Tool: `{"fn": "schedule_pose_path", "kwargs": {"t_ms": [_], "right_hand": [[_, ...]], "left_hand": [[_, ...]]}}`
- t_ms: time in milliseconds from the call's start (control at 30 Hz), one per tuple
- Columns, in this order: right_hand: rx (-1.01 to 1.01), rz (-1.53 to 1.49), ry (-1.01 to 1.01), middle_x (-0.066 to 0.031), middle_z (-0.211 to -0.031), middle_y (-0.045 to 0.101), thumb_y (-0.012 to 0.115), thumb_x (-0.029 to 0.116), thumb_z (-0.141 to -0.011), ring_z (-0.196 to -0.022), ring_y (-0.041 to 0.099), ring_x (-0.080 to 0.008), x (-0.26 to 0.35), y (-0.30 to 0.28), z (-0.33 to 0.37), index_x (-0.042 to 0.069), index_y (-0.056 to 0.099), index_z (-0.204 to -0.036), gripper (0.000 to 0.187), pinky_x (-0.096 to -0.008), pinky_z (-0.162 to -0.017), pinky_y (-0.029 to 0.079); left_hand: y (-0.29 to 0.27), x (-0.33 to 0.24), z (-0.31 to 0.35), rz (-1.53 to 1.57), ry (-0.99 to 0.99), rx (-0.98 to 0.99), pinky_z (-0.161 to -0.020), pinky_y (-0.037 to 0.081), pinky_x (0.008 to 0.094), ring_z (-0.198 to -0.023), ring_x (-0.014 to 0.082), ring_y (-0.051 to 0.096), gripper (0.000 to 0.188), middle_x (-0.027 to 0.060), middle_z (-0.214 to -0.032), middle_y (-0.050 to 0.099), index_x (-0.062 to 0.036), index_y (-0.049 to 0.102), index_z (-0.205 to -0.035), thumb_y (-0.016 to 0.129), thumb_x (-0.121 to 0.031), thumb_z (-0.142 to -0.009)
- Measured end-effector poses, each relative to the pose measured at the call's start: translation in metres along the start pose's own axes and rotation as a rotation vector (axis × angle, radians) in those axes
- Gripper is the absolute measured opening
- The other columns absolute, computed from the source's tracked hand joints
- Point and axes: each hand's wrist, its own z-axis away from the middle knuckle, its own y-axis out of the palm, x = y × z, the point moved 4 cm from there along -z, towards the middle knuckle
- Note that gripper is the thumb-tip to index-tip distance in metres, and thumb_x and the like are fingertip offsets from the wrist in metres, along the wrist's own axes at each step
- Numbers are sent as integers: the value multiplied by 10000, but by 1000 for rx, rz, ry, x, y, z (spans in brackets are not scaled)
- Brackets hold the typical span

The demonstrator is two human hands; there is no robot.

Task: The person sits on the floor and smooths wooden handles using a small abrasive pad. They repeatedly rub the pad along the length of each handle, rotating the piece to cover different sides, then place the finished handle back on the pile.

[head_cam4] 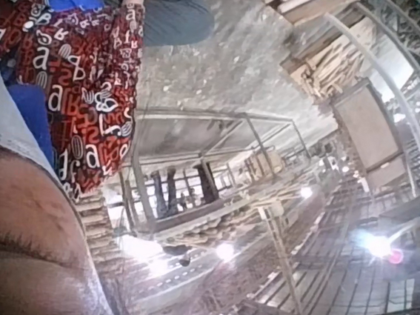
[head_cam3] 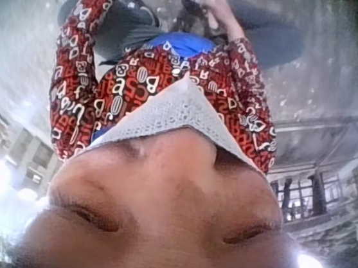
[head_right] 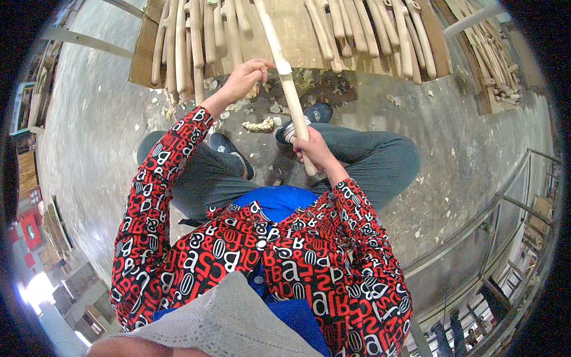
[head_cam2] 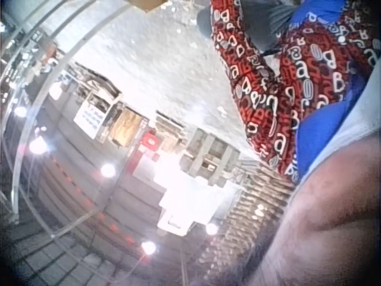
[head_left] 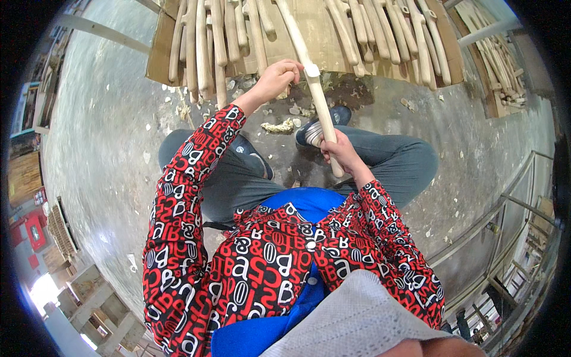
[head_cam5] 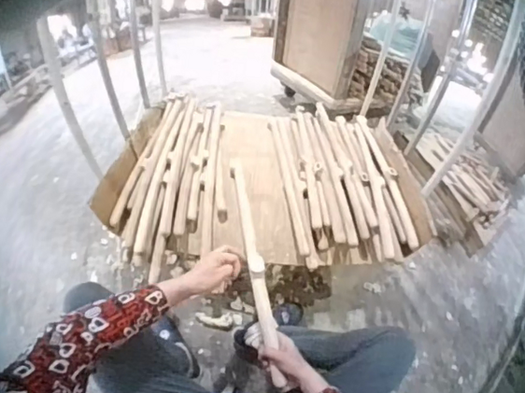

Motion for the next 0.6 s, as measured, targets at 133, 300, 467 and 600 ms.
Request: {"fn": "schedule_pose_path", "kwargs": {"t_ms": [133,300,467,600], "right_hand": [[-26,6,-16,-31,-750,535,602,63,-778,-551,524,-99,-4,-3,0,44,478,-1023,274,-233,-468,450],[-51,54,7,-28,-750,532,601,68,-782,-557,520,-90,-4,0,-2,43,490,-1011,255,-228,-476,454],[-39,65,-17,-25,-744,530,590,64,-786,-576,521,-87,-5,-4,-1,42,498,-1000,234,-223,-481,455],[-45,81,13,-24,-737,532,588,54,-782,-577,523,-88,-4,-3,2,43,508,-977,211,-221,-480,453]], "left_hand": [[8,1,-5,-145,-288,96,-680,517,289,-851,186,620,125,81,-1035,616,-36,629,-882,530,-113,-874],[11,-21,-13,-897,485,72,-720,526,312,-881,239,630,165,57,-1030,615,-58,631,-991,549,-131,-868],[16,-27,-26,-1175,655,348,-733,533,353,-884,240,611,228,36,-934,594,-92,622,-1019,560,-110,-801],[17,-39,-42,-1236,710,552,-715,535,345,-889,226,604,188,32,-903,590,-83,623,-949,573,-103,-768]]}}
